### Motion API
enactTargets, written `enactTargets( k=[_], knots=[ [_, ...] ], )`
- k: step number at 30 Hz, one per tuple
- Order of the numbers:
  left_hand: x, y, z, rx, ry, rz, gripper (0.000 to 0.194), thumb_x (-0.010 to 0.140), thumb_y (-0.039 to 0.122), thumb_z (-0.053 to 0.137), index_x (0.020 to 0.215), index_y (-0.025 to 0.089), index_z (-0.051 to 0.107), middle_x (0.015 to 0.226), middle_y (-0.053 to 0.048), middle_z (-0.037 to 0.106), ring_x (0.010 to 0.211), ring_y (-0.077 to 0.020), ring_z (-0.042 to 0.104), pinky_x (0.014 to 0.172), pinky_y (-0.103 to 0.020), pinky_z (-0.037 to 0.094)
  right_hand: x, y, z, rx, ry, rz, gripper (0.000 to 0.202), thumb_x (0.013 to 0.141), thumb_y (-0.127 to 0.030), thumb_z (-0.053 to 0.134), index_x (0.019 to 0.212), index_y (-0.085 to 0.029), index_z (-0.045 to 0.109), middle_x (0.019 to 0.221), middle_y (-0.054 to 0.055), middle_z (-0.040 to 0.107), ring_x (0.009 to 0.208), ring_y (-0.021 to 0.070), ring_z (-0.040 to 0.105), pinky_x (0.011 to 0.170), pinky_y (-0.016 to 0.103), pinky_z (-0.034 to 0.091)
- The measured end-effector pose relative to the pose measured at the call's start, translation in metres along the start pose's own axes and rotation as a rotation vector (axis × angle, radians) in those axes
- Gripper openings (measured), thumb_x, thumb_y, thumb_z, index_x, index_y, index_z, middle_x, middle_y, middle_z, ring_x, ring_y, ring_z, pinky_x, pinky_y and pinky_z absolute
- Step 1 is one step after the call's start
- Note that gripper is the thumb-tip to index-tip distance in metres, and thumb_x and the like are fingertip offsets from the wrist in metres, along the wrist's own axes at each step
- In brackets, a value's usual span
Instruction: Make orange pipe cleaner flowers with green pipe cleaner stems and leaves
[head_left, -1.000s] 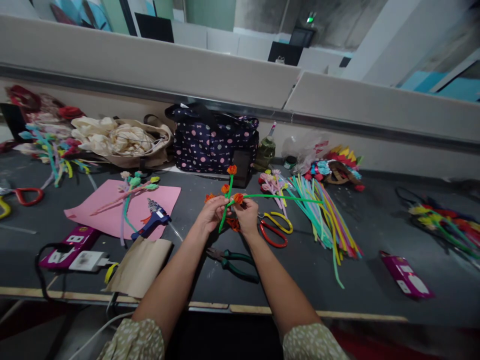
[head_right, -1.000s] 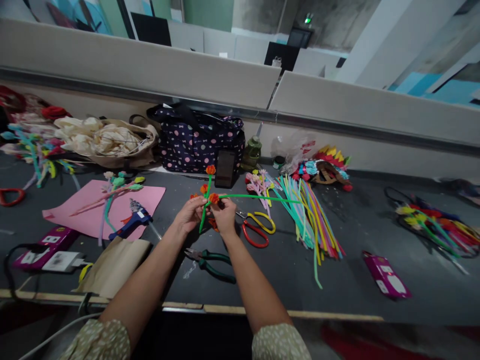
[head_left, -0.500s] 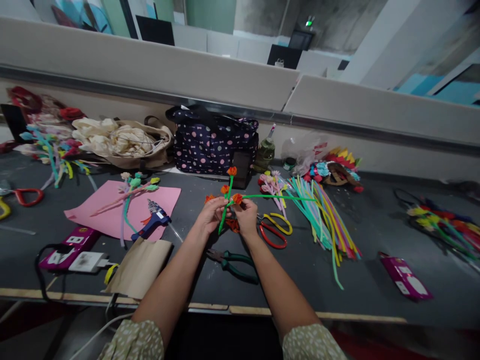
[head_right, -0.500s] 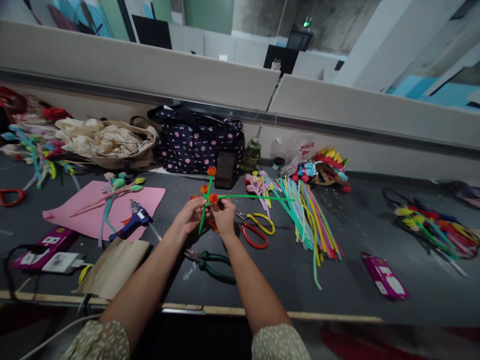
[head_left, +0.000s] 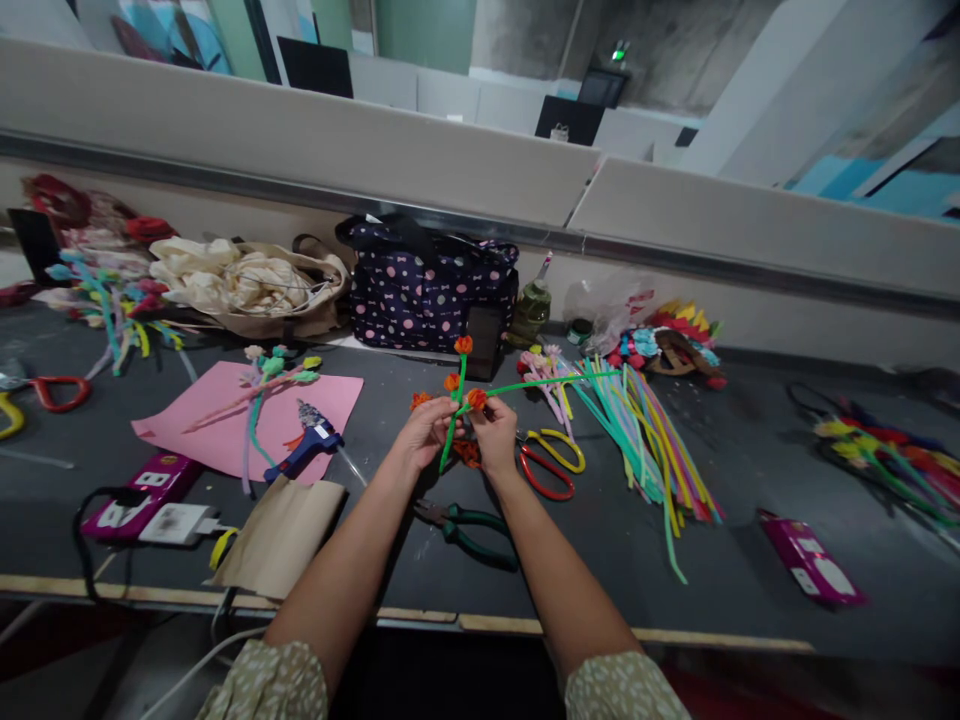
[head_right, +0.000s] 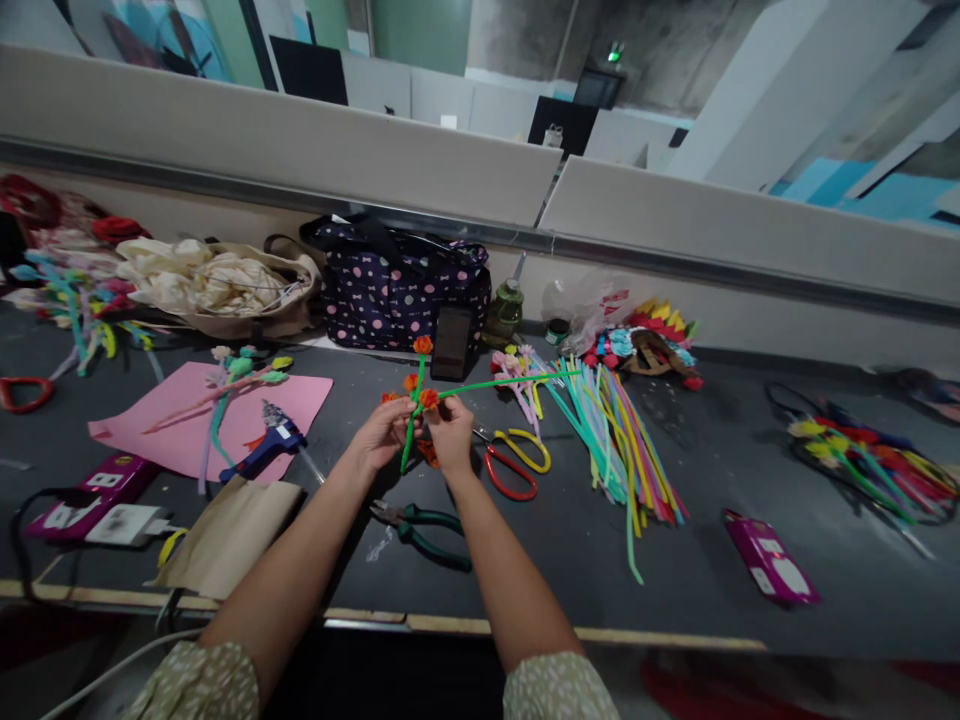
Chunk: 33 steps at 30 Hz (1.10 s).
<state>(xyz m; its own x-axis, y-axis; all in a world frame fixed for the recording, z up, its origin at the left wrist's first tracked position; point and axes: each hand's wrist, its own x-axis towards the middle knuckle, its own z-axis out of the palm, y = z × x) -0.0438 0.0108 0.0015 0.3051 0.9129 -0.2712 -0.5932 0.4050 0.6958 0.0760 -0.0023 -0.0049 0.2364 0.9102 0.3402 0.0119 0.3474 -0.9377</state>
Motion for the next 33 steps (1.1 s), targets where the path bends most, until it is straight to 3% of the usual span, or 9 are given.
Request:
enactTargets(
  k=[15, 26, 33],
  knots=[
    [-0.0045, 0.0038, 0.0036, 0.002, -0.003, -0.009, 0.018, 0.06, 0.013, 0.073, 0.07, 0.013, 0.058, 0.058, 0.001, 0.061, 0.047, -0.0096, 0.058, 0.05, -0.023, 0.054, 0.0003, 0.0043, -0.0007, -0.021, 0.014, 0.007, 0.018, 0.072, -0.033, 0.064, 0.07, -0.015, 0.063, 0.067, -0.002, 0.057, 0.063, 0.0114, 0.051, 0.063, 0.024, 0.043],
    [-0.0008, 0.0002, 0.0019, 0.036, -0.007, 0.057, 0.025, 0.057, 0.017, 0.078, 0.069, 0.013, 0.057, 0.048, 0.005, 0.054, 0.046, -0.0091, 0.057, 0.049, -0.022, 0.054, -0.0014, 0.0015, -0.0003, -0.012, 0.044, 0.0, 0.018, 0.07, -0.031, 0.066, 0.075, -0.014, 0.068, 0.074, 0.003, 0.064, 0.068, 0.0137, 0.058, 0.068, 0.027, 0.047],
    [-0.0036, 0.0, 0.0079, 0.056, 0.048, 0.124, 0.03, 0.052, 0.02, 0.08, 0.07, 0.012, 0.056, 0.054, 0.004, 0.058, 0.044, -0.0072, 0.054, 0.05, -0.021, 0.053, -0.0011, 0.0012, 0.0009, -0.012, 0.08, 0.011, 0.023, 0.068, -0.035, 0.068, 0.076, -0.014, 0.069, 0.077, 0.004, 0.066, 0.072, 0.0153, 0.059, 0.071, 0.029, 0.048]
  ],
)
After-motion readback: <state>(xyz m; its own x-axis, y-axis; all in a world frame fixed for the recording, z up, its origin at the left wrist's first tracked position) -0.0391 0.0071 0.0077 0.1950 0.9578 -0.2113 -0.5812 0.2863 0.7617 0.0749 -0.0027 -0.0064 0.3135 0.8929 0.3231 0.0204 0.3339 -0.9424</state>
